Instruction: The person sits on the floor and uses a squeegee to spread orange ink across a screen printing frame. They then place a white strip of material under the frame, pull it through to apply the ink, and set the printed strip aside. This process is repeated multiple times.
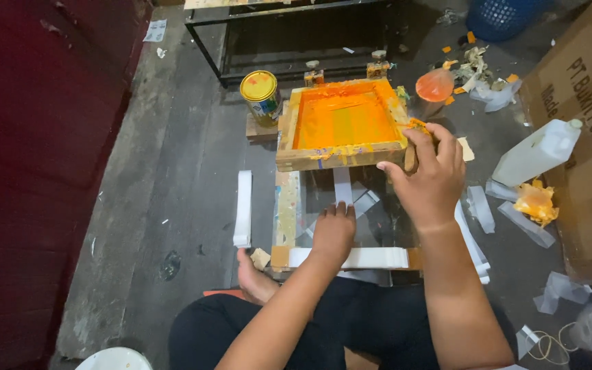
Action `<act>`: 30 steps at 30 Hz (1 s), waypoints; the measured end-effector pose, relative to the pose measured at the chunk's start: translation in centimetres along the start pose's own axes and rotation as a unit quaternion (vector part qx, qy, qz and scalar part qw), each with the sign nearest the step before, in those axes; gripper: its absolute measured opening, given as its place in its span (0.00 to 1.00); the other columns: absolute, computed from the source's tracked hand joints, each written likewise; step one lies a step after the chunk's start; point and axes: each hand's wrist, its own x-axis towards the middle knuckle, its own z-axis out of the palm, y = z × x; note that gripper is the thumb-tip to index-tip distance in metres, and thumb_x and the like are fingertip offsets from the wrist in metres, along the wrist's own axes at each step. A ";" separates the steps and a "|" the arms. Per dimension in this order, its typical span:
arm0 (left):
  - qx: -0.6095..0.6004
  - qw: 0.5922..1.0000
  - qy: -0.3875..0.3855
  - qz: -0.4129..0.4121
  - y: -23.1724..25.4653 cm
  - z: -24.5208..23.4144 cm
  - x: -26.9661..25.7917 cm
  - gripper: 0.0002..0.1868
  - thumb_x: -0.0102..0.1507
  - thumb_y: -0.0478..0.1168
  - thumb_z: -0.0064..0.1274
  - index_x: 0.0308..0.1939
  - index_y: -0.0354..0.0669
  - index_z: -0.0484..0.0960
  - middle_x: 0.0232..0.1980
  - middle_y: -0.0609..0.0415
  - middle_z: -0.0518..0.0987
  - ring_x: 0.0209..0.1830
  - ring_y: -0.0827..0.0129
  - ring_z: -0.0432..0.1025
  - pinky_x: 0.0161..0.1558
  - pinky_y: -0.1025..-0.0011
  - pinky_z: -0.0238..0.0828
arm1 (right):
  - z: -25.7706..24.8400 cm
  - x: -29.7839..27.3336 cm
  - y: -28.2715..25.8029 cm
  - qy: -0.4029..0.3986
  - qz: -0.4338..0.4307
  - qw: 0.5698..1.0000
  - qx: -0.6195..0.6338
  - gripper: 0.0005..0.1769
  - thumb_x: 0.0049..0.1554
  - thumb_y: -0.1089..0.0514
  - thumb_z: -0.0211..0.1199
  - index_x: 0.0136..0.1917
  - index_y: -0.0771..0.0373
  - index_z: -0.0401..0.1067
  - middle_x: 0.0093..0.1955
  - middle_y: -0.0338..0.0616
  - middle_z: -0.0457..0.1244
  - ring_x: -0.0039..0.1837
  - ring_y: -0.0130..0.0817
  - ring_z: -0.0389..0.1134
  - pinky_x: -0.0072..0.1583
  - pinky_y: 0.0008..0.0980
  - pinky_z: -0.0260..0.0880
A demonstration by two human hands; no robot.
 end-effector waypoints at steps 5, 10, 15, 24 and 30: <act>0.060 0.997 -0.003 0.053 -1.0 4.2 1.3 0.21 0.59 0.31 0.58 0.58 0.32 0.80 0.50 0.37 0.81 0.50 0.47 0.79 0.53 0.54 0.74 | 0.0 -0.2 0.2 -0.002 0.005 1.000 0.001 0.33 0.50 0.53 0.84 0.65 0.53 0.71 0.67 0.52 0.59 0.68 0.52 0.64 0.64 0.55 0.67; 0.067 0.993 0.012 0.095 -2.0 4.3 0.7 0.15 0.60 0.32 0.57 0.51 0.35 0.83 0.44 0.43 0.82 0.43 0.52 0.80 0.48 0.58 0.76 | 0.2 -0.3 0.6 -0.004 0.004 1.000 -0.002 0.33 0.50 0.51 0.83 0.64 0.53 0.72 0.66 0.52 0.60 0.68 0.51 0.64 0.65 0.57 0.67; 0.049 0.987 0.119 0.099 -2.6 1.3 -2.0 0.13 0.56 0.32 0.58 0.45 0.43 0.80 0.38 0.52 0.79 0.35 0.59 0.79 0.39 0.67 0.75 | -0.5 -0.4 0.3 -0.043 0.009 0.999 0.005 0.32 0.50 0.52 0.81 0.65 0.54 0.72 0.66 0.52 0.60 0.69 0.52 0.63 0.66 0.59 0.65; 0.006 0.972 0.233 0.040 -3.9 -1.7 -8.1 0.22 0.57 0.32 0.55 0.56 0.48 0.77 0.40 0.53 0.75 0.31 0.59 0.78 0.36 0.67 0.76 | 0.0 -1.2 2.0 -0.116 -0.059 0.991 -0.026 0.37 0.40 0.50 0.83 0.62 0.49 0.74 0.62 0.46 0.64 0.68 0.51 0.66 0.65 0.57 0.68; -0.325 0.926 0.190 0.034 -5.5 -5.0 -11.1 0.25 0.58 0.24 0.41 0.57 0.44 0.80 0.56 0.49 0.74 0.60 0.52 0.73 0.50 0.59 0.74 | 2.3 -1.8 3.6 -0.282 -0.057 0.954 -0.080 0.40 0.42 0.41 0.80 0.66 0.44 0.71 0.67 0.41 0.61 0.69 0.44 0.61 0.59 0.49 0.71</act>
